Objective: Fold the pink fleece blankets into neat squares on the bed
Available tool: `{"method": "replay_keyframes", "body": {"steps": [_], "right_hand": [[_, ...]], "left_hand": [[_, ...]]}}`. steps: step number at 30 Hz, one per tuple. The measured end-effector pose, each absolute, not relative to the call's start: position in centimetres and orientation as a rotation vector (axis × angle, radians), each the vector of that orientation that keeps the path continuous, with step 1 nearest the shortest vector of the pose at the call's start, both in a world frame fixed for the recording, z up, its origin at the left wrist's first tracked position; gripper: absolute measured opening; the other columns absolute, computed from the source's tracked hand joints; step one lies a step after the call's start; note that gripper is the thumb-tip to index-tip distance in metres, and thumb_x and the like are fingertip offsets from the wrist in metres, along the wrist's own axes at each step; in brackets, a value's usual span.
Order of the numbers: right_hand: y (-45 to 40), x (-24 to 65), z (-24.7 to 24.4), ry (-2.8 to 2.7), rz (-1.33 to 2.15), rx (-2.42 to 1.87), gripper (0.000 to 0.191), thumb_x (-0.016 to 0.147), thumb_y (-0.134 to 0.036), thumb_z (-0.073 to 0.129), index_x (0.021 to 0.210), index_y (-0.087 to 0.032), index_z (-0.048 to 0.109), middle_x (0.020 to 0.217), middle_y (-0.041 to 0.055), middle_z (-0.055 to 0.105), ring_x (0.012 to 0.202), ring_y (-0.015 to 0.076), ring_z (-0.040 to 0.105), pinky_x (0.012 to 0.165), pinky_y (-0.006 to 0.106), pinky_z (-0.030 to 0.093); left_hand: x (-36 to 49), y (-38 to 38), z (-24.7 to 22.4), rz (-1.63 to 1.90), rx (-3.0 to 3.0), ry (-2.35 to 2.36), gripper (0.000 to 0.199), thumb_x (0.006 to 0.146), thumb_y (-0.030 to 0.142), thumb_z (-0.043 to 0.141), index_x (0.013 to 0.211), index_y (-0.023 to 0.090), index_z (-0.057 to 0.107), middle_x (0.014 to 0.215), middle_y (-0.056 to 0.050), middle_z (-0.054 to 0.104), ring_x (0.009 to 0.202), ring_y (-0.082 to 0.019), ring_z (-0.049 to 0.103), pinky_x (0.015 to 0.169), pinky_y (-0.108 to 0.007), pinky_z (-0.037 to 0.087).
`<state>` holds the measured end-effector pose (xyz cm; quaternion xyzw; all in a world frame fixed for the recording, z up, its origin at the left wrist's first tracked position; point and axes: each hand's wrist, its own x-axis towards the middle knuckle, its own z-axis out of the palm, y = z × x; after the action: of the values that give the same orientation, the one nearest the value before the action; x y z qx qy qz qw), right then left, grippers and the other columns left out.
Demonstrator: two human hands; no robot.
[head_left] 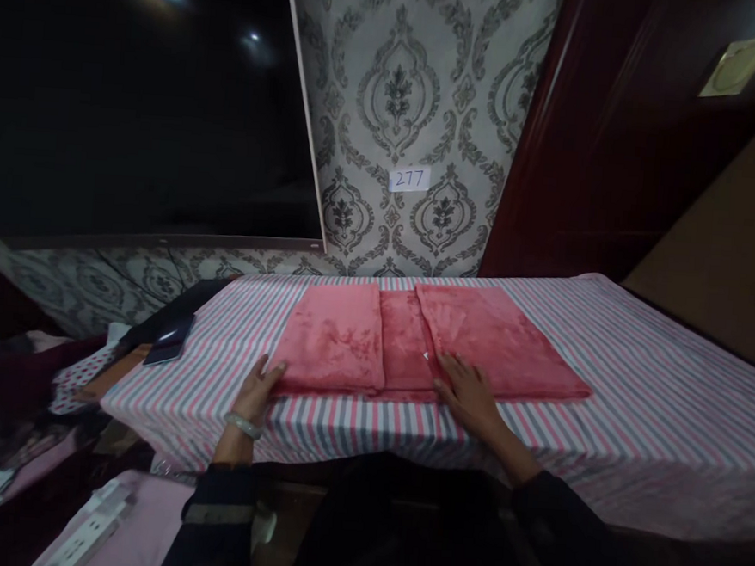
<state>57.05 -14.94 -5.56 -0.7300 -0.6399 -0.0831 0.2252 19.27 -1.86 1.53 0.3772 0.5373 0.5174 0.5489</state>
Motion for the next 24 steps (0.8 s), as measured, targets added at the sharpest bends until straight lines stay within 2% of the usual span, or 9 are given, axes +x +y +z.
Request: {"method": "replay_keyframes", "body": {"steps": [3, 5, 8, 11, 14, 17, 19, 21, 24], "right_hand": [[-13.2, 54.1, -3.4, -1.755, -0.193, -1.866, 0.063, 0.098, -0.044, 0.047, 0.156, -0.019, 0.041, 0.153, 0.0163, 0.048, 0.145, 0.0354, 0.037, 0.114, 0.059, 0.033], [-11.6, 50.5, -1.4, -1.859, -0.093, -1.698, 0.072, 0.094, -0.045, 0.056, 0.157, -0.016, 0.037, 0.158, 0.0173, 0.042, 0.148, 0.0344, 0.033, 0.118, 0.055, 0.03], [-8.9, 44.2, 1.0, -2.001, 0.14, -1.541, 0.091, 0.084, -0.041, 0.071, 0.16, -0.015, 0.029, 0.163, 0.0181, 0.031, 0.151, 0.033, 0.027, 0.121, 0.05, 0.028], [-6.5, 38.7, 2.0, -2.041, 0.28, -1.477, 0.105, 0.077, -0.036, 0.079, 0.163, -0.019, 0.021, 0.166, 0.0184, 0.025, 0.152, 0.0348, 0.023, 0.121, 0.053, 0.027], [-5.1, 35.4, 1.7, -1.953, 0.328, -1.489, 0.107, 0.076, -0.032, 0.08, 0.163, -0.024, 0.018, 0.165, 0.0184, 0.026, 0.151, 0.0361, 0.025, 0.118, 0.057, 0.029], [-4.3, 34.2, 1.1, -1.833, 0.319, -1.537, 0.102, 0.078, -0.027, 0.076, 0.163, -0.024, 0.02, 0.162, 0.0184, 0.033, 0.149, 0.0361, 0.029, 0.116, 0.056, 0.033], [-3.9, 34.3, 0.9, -1.775, 0.325, -1.541, 0.093, 0.081, -0.019, 0.068, 0.162, -0.022, 0.024, 0.158, 0.0173, 0.041, 0.144, 0.0336, 0.04, 0.113, 0.052, 0.038], [-3.4, 34.9, 0.9, -1.726, 0.368, -1.516, 0.085, 0.081, -0.011, 0.059, 0.16, -0.023, 0.03, 0.15, 0.0139, 0.052, 0.133, 0.0305, 0.053, 0.108, 0.047, 0.044], [-2.1, 36.0, 1.3, -1.577, 0.45, -1.413, 0.079, 0.077, -0.008, 0.054, 0.153, -0.025, 0.044, 0.14, 0.0088, 0.062, 0.123, 0.0277, 0.061, 0.104, 0.044, 0.048]], "left_hand": [[19.9, -1.4, 1.2, 1.28, 0.891, 1.227, 0.083, 0.073, 0.012, 0.082, 0.147, 0.016, 0.045, 0.116, -0.012, 0.071, 0.087, -0.019, 0.072, 0.078, -0.03, 0.06], [20.2, -1.1, 1.2, 1.322, 0.917, 1.202, 0.08, 0.071, 0.012, 0.082, 0.143, 0.018, 0.049, 0.113, -0.01, 0.071, 0.089, -0.019, 0.072, 0.082, -0.031, 0.06], [20.3, -0.5, 1.6, 1.4, 1.078, 1.153, 0.075, 0.069, 0.019, 0.082, 0.138, 0.02, 0.054, 0.114, -0.009, 0.069, 0.102, -0.023, 0.069, 0.093, -0.034, 0.057], [20.6, 0.2, 2.3, 1.476, 1.307, 1.148, 0.067, 0.068, 0.023, 0.081, 0.131, 0.021, 0.059, 0.124, -0.009, 0.066, 0.122, -0.027, 0.061, 0.107, -0.038, 0.049], [21.3, 0.6, 3.0, 1.518, 1.513, 1.191, 0.06, 0.069, 0.023, 0.077, 0.127, 0.021, 0.061, 0.134, -0.01, 0.062, 0.134, -0.029, 0.052, 0.118, -0.041, 0.038], [22.4, 0.3, 3.5, 1.539, 1.616, 1.18, 0.057, 0.07, 0.022, 0.074, 0.126, 0.02, 0.061, 0.138, -0.012, 0.059, 0.136, -0.03, 0.05, 0.12, -0.041, 0.033], [23.0, -0.1, 3.6, 1.555, 1.626, 1.148, 0.056, 0.071, 0.024, 0.073, 0.126, 0.02, 0.062, 0.138, -0.012, 0.059, 0.134, -0.029, 0.05, 0.119, -0.04, 0.034], [23.2, -0.6, 3.4, 1.56, 1.575, 1.102, 0.057, 0.075, 0.033, 0.073, 0.129, 0.02, 0.06, 0.133, -0.01, 0.061, 0.127, -0.027, 0.055, 0.111, -0.038, 0.042], [23.2, -1.1, 2.8, 1.558, 1.363, 1.02, 0.064, 0.084, 0.052, 0.065, 0.138, 0.021, 0.053, 0.112, -0.008, 0.066, 0.093, -0.019, 0.065, 0.08, -0.03, 0.054]]}}
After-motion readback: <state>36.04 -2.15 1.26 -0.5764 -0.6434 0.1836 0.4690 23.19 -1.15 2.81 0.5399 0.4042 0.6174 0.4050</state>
